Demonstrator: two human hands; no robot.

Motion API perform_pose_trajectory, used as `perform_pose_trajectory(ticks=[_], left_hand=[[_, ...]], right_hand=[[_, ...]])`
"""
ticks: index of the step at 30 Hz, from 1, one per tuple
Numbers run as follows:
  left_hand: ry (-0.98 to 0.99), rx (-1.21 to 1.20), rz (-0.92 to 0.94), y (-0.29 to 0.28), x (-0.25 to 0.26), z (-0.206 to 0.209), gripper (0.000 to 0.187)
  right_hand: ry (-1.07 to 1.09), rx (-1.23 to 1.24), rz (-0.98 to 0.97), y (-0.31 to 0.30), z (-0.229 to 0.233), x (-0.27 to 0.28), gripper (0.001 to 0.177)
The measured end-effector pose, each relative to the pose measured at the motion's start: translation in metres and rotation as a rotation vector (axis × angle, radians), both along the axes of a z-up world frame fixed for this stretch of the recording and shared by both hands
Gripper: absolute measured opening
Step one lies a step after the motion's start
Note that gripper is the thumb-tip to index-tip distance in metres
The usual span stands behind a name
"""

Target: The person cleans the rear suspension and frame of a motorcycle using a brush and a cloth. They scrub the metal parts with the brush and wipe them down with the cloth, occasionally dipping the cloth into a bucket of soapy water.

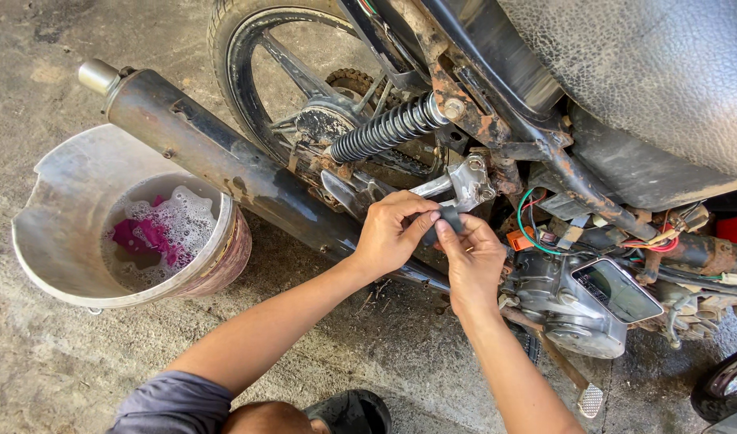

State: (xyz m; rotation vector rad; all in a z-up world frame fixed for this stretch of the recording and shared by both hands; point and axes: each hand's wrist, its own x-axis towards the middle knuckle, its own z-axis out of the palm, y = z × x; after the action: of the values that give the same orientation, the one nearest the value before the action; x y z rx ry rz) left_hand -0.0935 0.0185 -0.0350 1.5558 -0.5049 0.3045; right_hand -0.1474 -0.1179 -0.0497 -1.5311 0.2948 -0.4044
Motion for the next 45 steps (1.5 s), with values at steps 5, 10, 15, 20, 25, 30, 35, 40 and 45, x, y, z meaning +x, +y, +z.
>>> perform_pose_trajectory(ticks=[5, 10, 15, 20, 25, 30, 35, 40, 45], left_hand=[[-0.083, 0.157, 0.164, 0.008, 0.001, 0.019, 0.014], [-0.047, 0.072, 0.202, 0.002, 0.009, -0.003, 0.013], [0.032, -0.051, -0.029, -0.001, 0.006, 0.001, 0.015], [-0.004, -0.071, -0.168, 0.009, 0.007, 0.002, 0.027], [0.019, -0.071, -0.168, 0.006, 0.013, -0.008, 0.032], [0.002, -0.075, -0.131, 0.006, 0.017, -0.011, 0.027], [-0.018, -0.061, -0.075, 0.006, 0.012, -0.003, 0.026], [-0.091, 0.004, 0.036, 0.005, 0.016, 0.005, 0.018], [-0.269, 0.138, 0.195, -0.012, 0.031, -0.018, 0.01]], right_hand=[[-0.115, -0.283, 0.007, -0.019, 0.019, -0.001, 0.012], [-0.197, -0.337, -0.088, -0.022, 0.014, 0.006, 0.015], [-0.234, -0.321, -0.293, 0.001, 0.003, 0.009, 0.018], [-0.133, -0.328, -0.365, 0.044, 0.019, 0.011, 0.014], [-0.054, -0.237, -0.369, 0.078, 0.035, 0.006, 0.021], [0.046, -0.276, -0.218, 0.082, 0.044, 0.0, 0.044], [0.098, -0.488, -0.186, 0.054, 0.003, 0.012, 0.045], [0.113, -0.727, -0.246, 0.05, 0.003, 0.017, 0.049], [0.264, -0.651, -0.186, 0.046, 0.008, 0.023, 0.051]])
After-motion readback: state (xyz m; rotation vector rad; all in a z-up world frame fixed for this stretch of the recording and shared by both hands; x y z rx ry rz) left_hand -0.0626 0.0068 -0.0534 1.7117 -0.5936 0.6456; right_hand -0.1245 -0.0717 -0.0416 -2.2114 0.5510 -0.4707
